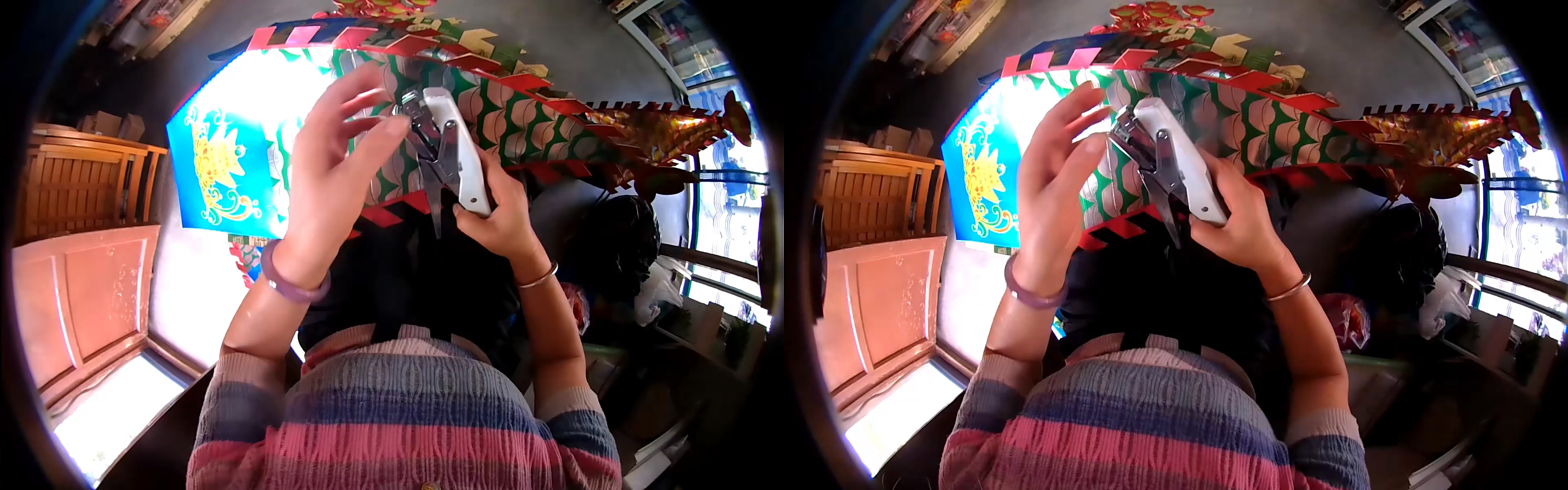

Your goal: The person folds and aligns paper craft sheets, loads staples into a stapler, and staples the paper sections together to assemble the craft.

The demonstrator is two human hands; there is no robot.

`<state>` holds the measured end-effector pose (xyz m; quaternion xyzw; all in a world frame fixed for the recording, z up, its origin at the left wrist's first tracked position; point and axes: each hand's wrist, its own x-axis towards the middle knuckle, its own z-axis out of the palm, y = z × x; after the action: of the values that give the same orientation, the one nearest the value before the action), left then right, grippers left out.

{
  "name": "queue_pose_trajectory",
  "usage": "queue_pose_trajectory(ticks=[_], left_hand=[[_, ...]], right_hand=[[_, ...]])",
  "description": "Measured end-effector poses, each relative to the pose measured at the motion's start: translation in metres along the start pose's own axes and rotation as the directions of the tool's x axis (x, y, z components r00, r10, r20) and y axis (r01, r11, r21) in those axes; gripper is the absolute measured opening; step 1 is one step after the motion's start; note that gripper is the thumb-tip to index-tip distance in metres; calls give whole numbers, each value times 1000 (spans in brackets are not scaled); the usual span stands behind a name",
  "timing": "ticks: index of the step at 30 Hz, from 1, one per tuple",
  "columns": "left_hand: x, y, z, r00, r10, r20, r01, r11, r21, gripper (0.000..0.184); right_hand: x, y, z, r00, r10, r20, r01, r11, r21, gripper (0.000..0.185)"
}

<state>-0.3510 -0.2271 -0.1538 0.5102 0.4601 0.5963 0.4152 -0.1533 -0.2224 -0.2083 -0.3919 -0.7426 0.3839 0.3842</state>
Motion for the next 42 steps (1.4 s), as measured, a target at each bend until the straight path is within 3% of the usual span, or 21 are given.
queue_pose_trajectory(ticks=[1,7,13,16,18,19,21,22,23,26,27,28,29,31,32,34,37,38,39,40,42], left_hand=[[6,1,6,993,-109,41,112,991,-77,34],[22,-12,3,981,-185,65,195,952,-237,18],[46,0,-10,992,-75,-102,27,911,-411,23],[16,-32,2,932,-363,-3,344,885,-314,21],[15,-56,-1,936,-351,-13,340,915,-218,26],[14,-46,19,964,-252,87,265,877,-400,34],[18,-74,3,914,-294,279,404,723,-561,43],[17,-82,-4,941,-284,185,336,717,-610,46],[21,-89,-14,890,-153,429,444,503,-742,49],[11,-94,-33,964,-257,61,250,811,-529,53],[0,-90,-15,986,153,71,-153,988,-13,47],[-1,-81,3,942,275,193,-257,960,-111,39],[7,-80,-2,959,157,235,-53,917,-395,31],[19,-77,-11,930,-127,344,357,524,-773,19],[22,-75,-15,869,-287,403,467,212,-858,18],[20,-81,-19,871,-241,428,481,245,-842,21],[12,-70,-1,860,-237,453,494,158,-855,19],[10,-66,3,846,-250,471,507,104,-856,15],[12,-62,8,823,-312,475,519,73,-852,8],[12,-60,13,821,-301,485,519,40,-854,9],[10,-58,24,817,-283,502,517,-27,-856,9]], right_hand=[[0,1,0,1000,-4,2,4,1000,8,61],[0,3,0,998,-56,-8,56,998,-28,63],[0,1,-2,999,-39,10,39,999,-11,61],[1,6,4,994,-113,-15,112,993,-46,60],[1,13,3,983,-184,-16,181,978,-108,61],[0,18,3,976,-218,-9,215,968,-132,63],[-3,22,1,973,-229,12,229,972,-60,61],[-2,22,5,958,-279,-63,278,960,-13,60],[-4,24,7,933,-333,-136,340,940,31,58],[-5,24,1,940,-235,-249,292,930,222,52],[-5,25,-1,943,-208,-260,283,913,295,51],[-9,29,-2,914,-235,-332,344,882,322,43],[-14,28,-9,933,-151,-326,298,830,472,40],[-32,26,-25,961,9,-275,203,649,733,33],[-45,36,-31,910,93,-403,249,655,713,26],[-81,60,-55,794,376,-477,239,529,814,24],[-162,149,-65,508,740,-441,79,470,879,24],[-198,178,-65,487,801,-349,-154,472,868,24],[-239,212,-53,413,861,-297,-389,462,797,26],[-279,240,-51,443,882,-162,-802,471,368,30],[-345,269,-25,353,929,-110,-895,370,250,32]])
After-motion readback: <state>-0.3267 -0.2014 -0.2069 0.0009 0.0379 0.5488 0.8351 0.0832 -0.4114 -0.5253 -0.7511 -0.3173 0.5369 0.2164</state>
